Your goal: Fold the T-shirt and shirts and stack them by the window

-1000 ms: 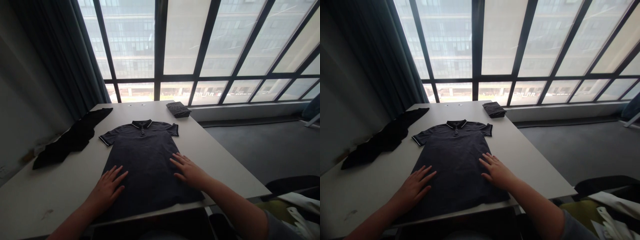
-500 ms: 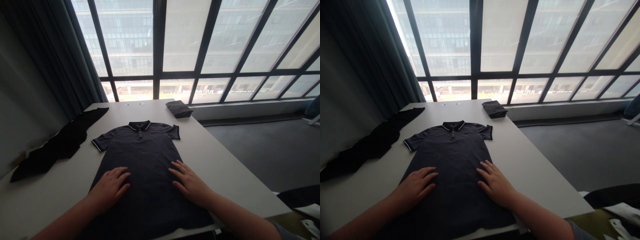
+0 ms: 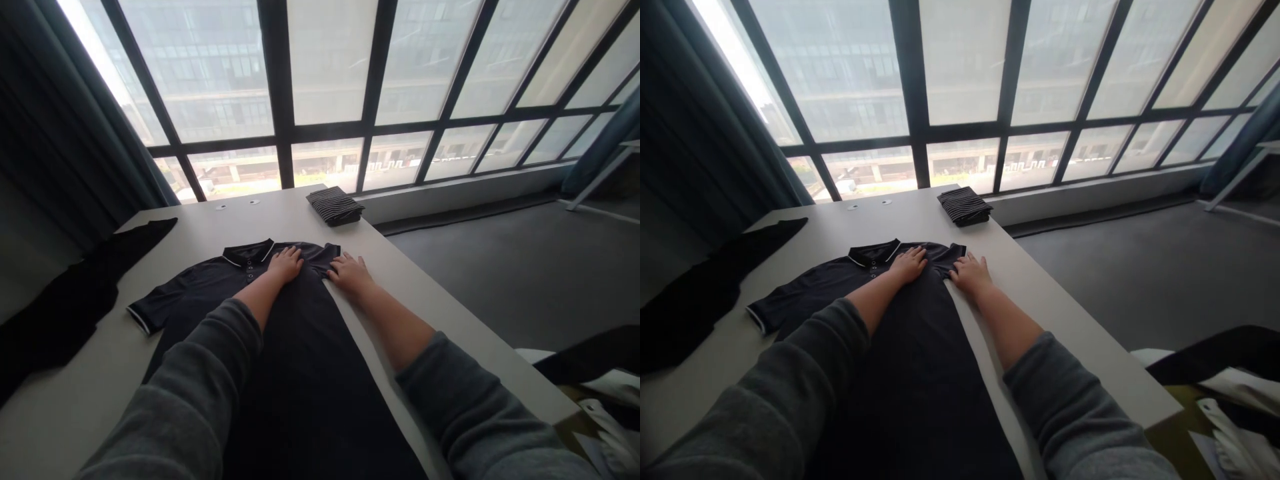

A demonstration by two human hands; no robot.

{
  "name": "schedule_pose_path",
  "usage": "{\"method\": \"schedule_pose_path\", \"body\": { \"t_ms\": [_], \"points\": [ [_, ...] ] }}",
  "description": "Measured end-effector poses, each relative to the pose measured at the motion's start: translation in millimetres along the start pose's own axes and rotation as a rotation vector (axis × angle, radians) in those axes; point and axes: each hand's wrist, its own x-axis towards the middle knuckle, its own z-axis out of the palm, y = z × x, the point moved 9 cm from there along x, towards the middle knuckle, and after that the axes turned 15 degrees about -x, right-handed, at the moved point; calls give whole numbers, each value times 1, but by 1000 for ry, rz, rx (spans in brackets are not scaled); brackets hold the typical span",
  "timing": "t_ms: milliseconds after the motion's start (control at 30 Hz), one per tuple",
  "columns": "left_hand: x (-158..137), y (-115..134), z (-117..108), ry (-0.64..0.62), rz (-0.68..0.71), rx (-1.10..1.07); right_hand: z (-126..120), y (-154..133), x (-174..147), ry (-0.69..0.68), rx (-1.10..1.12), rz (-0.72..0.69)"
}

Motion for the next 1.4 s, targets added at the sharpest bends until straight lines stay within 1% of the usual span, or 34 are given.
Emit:
{"method": "schedule_pose_path", "body": {
  "t_ms": [67,133,233,300,400,500,567,600,700,800,900,967,1033,1100,1167,1233,1300,1333,1400],
  "points": [
    [22,-4,7,-22,-24,-8,-5,1,-3,30,-32,28],
    [36,-8,12,-21,-57,-15,-11,1,-4,50,-58,42],
    [45,-10,14,6,-81,-16,-15,3,-2,73,-73,74],
    [43,-7,10,35,-76,-13,-14,8,-1,77,-60,111],
    [26,4,0,119,-51,5,-10,16,0,74,-26,189],
    [-10,25,-4,185,10,24,-2,26,2,27,3,299],
    [-39,43,1,194,82,40,1,30,4,6,11,348],
    [-53,52,6,187,122,51,0,31,6,18,12,353],
    [-82,71,19,151,199,81,-7,30,15,84,29,324],
    [-92,74,26,138,178,81,-8,32,24,102,117,323],
    [-91,73,30,130,165,58,-9,37,33,147,326,349],
    [-90,75,34,93,198,38,-13,37,35,212,459,354],
    [-89,78,40,33,246,18,-21,33,37,276,541,313],
    [-89,81,45,-30,283,3,-31,23,38,324,588,227],
    [-89,82,48,-78,302,-2,-42,9,38,366,593,109],
    [-91,84,52,-121,314,7,-53,-10,36,394,547,-30],
    [-97,85,55,-153,320,27,-58,-34,32,380,474,-195],
    [-102,87,56,-169,329,36,-58,-47,30,351,433,-283],
    [-117,91,59,-214,371,42,-51,-71,22,233,349,-443]
  ]
}}
